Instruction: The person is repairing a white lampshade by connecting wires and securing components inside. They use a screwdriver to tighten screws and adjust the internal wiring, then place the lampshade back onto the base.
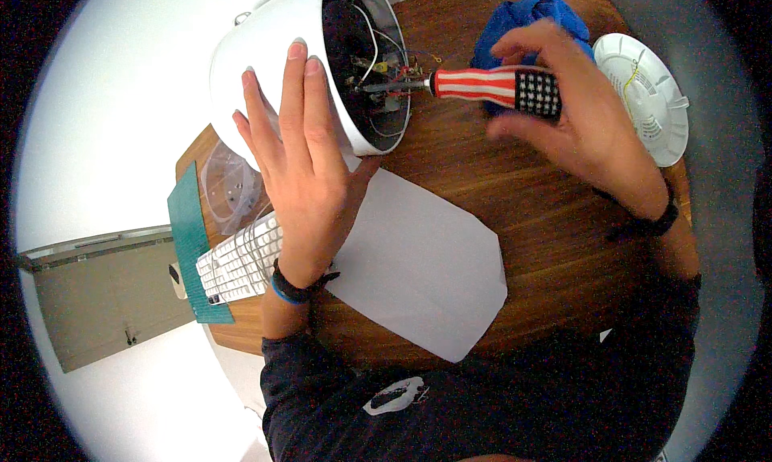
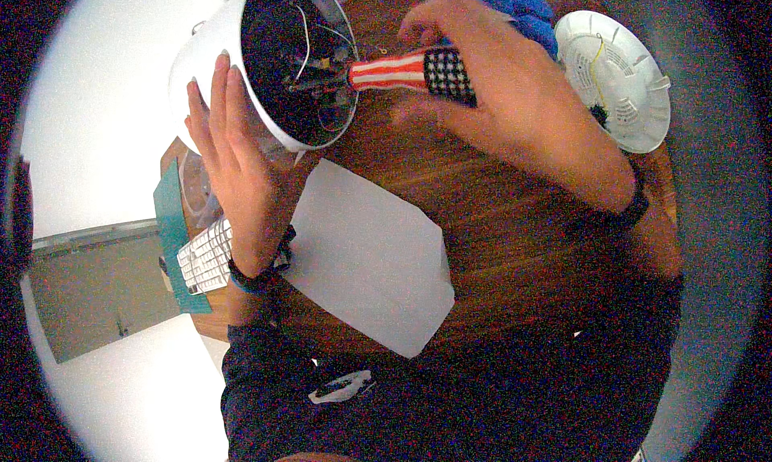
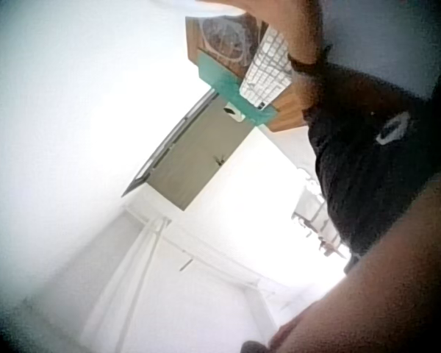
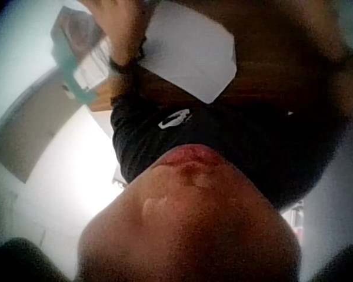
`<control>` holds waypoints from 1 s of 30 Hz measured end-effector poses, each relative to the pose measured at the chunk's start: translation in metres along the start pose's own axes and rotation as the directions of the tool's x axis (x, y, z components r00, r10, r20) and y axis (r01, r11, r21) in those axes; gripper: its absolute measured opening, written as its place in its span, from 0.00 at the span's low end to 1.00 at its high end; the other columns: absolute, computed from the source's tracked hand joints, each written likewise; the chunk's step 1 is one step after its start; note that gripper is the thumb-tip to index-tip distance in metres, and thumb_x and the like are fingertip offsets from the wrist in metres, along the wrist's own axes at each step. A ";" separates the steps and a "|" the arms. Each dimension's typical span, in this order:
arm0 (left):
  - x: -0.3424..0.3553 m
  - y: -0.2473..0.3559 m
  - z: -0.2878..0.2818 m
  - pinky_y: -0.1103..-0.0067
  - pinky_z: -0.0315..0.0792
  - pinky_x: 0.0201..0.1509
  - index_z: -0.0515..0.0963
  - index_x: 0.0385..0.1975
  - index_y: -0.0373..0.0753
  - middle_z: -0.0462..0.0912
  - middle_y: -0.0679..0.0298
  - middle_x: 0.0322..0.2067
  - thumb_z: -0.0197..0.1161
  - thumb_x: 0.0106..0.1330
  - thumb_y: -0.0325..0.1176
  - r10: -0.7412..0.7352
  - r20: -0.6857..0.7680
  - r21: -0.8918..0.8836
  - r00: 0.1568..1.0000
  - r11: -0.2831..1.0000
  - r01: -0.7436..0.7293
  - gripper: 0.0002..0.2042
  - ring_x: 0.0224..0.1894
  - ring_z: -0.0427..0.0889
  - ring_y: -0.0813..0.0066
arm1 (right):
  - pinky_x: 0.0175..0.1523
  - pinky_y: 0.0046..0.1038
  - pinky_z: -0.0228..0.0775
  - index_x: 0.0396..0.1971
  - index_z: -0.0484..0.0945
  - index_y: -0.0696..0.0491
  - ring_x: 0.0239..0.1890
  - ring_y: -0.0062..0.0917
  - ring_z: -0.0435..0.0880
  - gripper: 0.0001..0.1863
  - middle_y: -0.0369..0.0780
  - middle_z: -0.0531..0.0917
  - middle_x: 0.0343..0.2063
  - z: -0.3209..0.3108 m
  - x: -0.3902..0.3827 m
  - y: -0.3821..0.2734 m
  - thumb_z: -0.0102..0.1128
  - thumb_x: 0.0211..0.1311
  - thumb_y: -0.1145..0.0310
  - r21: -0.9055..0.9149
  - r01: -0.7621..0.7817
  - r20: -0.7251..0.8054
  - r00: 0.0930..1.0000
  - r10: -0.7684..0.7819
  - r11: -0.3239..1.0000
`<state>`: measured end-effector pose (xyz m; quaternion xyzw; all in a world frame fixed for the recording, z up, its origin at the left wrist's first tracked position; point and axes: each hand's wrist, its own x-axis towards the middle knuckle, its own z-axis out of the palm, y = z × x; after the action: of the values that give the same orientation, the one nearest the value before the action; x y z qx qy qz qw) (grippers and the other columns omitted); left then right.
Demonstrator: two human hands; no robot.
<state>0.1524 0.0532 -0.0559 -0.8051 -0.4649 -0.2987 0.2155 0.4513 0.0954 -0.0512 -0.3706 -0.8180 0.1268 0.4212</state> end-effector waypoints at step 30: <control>0.002 0.002 0.003 0.31 0.56 0.80 0.59 0.82 0.37 0.63 0.52 0.83 0.92 0.38 0.37 -0.022 0.006 0.062 1.000 0.998 0.021 0.65 0.83 0.55 0.26 | 0.53 0.35 0.82 0.59 0.77 0.52 0.46 0.40 0.89 0.19 0.46 0.86 0.44 -0.012 0.004 0.006 0.71 0.76 0.61 0.035 -0.059 0.061 0.997 0.056 0.998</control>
<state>0.1560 0.0553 -0.0568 -0.7939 -0.4833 -0.2839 0.2357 0.4620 0.1010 -0.0448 -0.3822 -0.8169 0.1650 0.3991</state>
